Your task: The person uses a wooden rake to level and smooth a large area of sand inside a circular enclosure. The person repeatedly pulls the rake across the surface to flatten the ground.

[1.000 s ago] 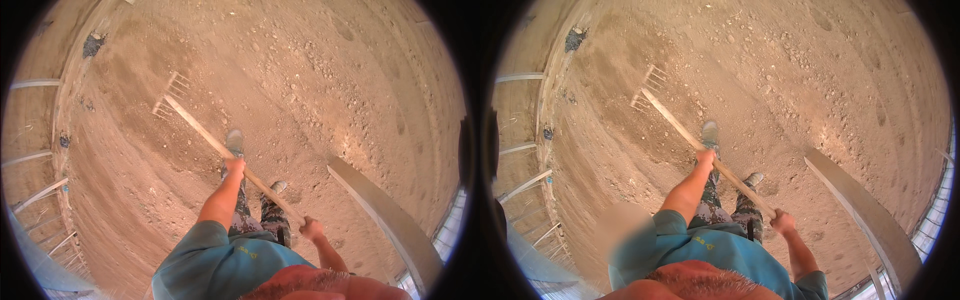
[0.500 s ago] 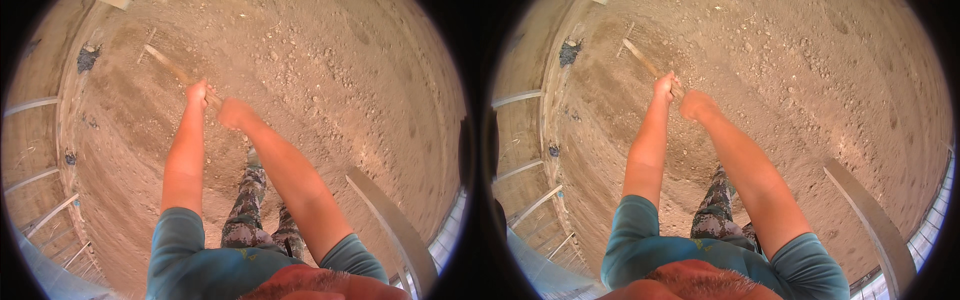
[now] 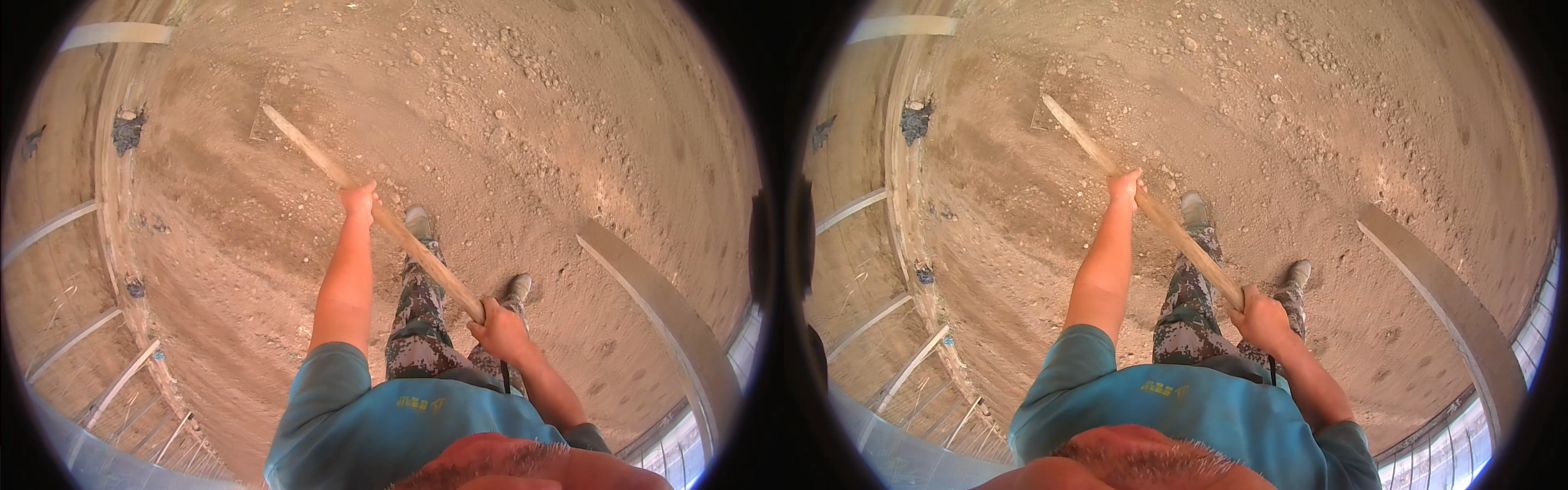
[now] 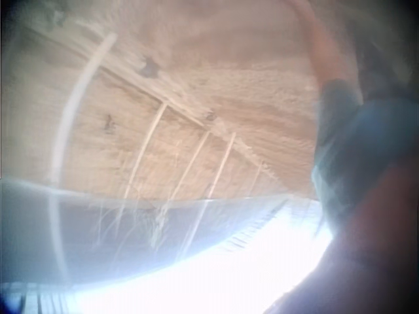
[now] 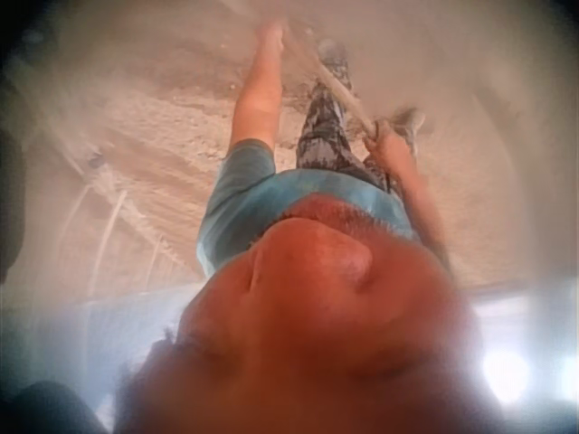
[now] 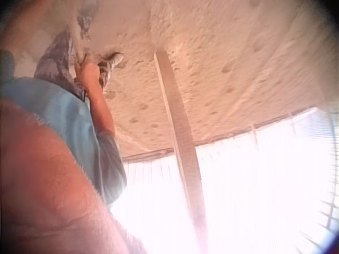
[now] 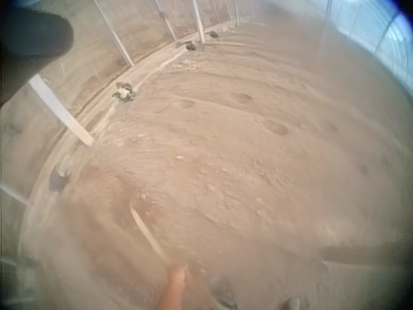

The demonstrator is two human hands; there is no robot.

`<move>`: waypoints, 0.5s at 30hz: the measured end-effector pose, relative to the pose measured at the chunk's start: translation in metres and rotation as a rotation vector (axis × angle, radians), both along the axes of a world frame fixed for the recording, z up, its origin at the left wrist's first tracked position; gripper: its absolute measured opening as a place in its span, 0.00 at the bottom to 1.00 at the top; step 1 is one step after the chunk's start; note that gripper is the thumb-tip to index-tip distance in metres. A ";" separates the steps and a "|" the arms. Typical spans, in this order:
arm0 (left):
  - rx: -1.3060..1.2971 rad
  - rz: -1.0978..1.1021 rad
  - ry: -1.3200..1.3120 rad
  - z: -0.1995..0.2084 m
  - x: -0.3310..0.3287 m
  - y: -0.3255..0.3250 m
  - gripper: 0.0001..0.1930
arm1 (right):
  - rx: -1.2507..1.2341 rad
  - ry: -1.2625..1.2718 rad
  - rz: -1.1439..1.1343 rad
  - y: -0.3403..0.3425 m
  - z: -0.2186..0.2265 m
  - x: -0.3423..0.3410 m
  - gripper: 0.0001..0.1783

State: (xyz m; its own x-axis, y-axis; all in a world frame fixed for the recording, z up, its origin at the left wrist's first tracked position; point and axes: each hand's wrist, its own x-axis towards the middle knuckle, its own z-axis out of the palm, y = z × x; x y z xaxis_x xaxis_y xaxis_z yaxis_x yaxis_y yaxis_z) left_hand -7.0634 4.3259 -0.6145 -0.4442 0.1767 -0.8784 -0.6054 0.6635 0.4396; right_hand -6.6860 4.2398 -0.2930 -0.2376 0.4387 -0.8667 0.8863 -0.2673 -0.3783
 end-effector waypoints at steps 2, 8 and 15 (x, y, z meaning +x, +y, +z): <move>-0.019 -0.046 0.007 -0.006 0.031 -0.028 0.13 | -0.032 -0.021 -0.026 -0.041 0.009 0.051 0.23; -0.053 -0.041 -0.018 -0.004 0.190 -0.129 0.09 | -0.070 -0.045 -0.082 -0.161 0.028 0.235 0.23; -0.159 -0.161 0.113 0.025 0.474 -0.287 0.11 | -0.088 -0.110 -0.128 -0.333 0.045 0.503 0.23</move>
State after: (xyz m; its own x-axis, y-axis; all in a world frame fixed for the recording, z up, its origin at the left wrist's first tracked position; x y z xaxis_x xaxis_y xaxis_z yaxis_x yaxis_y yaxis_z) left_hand -6.5897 4.0385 -0.5897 -0.5182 0.1165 -0.8473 -0.4393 0.8137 0.3806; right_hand -6.1832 3.9063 -0.2479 -0.0862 0.3809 -0.9206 0.8778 -0.4079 -0.2510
